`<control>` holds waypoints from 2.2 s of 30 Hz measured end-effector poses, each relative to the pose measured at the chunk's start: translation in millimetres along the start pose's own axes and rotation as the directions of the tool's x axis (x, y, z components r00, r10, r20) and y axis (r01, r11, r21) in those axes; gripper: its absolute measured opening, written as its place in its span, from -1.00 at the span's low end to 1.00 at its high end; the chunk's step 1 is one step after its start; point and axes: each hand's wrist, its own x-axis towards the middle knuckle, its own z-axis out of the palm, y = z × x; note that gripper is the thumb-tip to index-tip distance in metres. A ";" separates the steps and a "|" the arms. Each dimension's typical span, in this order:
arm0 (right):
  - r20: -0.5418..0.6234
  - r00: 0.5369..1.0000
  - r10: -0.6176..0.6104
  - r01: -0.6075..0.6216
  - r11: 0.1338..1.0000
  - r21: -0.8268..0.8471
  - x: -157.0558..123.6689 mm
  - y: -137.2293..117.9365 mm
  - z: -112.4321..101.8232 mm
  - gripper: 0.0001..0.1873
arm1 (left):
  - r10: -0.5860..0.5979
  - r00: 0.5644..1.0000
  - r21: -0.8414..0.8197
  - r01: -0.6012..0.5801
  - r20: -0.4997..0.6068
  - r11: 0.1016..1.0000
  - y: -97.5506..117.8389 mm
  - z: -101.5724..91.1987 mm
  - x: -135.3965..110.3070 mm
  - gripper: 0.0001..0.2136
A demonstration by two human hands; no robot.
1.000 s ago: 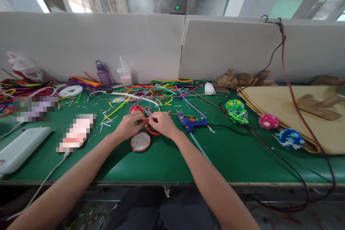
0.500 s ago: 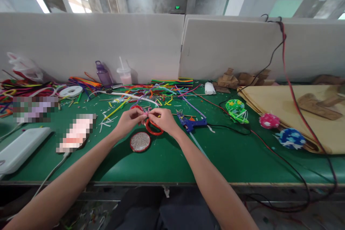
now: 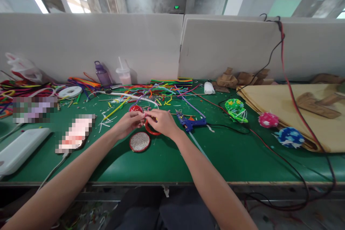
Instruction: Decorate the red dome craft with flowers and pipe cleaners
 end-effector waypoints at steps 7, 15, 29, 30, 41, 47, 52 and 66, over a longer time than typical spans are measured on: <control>0.031 0.999 -0.018 0.020 0.997 -0.072 -1.1 -0.8 -0.7 -0.71 | -0.044 0.999 -0.015 0.044 -0.002 0.999 -1.6 -1.1 1.9 -0.77; 0.048 0.998 -0.029 0.034 0.994 -0.104 -1.4 -2.8 -2.1 -0.70 | -0.042 0.999 -0.015 0.042 -0.002 0.999 -3.1 -1.4 1.1 -0.79; 0.008 1.000 -0.030 0.031 0.987 -0.160 -1.8 3.5 -0.1 -0.74 | 0.010 0.999 -0.002 -0.010 -0.032 1.000 0.2 2.1 1.5 -0.78; 0.008 0.999 -0.032 0.033 0.984 -0.173 -1.9 3.3 -0.3 -0.74 | 0.023 0.999 0.014 -0.023 -0.031 1.000 -0.2 2.2 1.3 -0.78; -0.075 0.996 -0.053 0.039 0.983 -0.178 -4.9 -3.5 5.7 -0.74 | 0.197 0.980 0.095 -0.194 -0.026 0.976 -10.5 2.4 5.0 -0.73; -0.220 0.975 -0.033 0.012 0.995 -0.096 -6.0 -13.7 13.3 -0.71 | 0.311 0.949 0.145 -0.302 -0.042 0.942 -13.2 6.9 4.6 -0.73; -0.260 0.966 -0.012 -0.016 0.994 -0.105 -5.8 -16.9 17.6 -0.70 | 0.317 0.948 0.083 -0.312 -0.043 0.946 -15.9 6.6 5.3 -0.74; 0.138 0.990 -0.042 0.084 0.946 -0.314 1.6 -10.2 -11.5 -0.77 | 0.286 0.958 0.246 -0.272 -0.023 0.930 -6.8 4.7 5.1 -0.73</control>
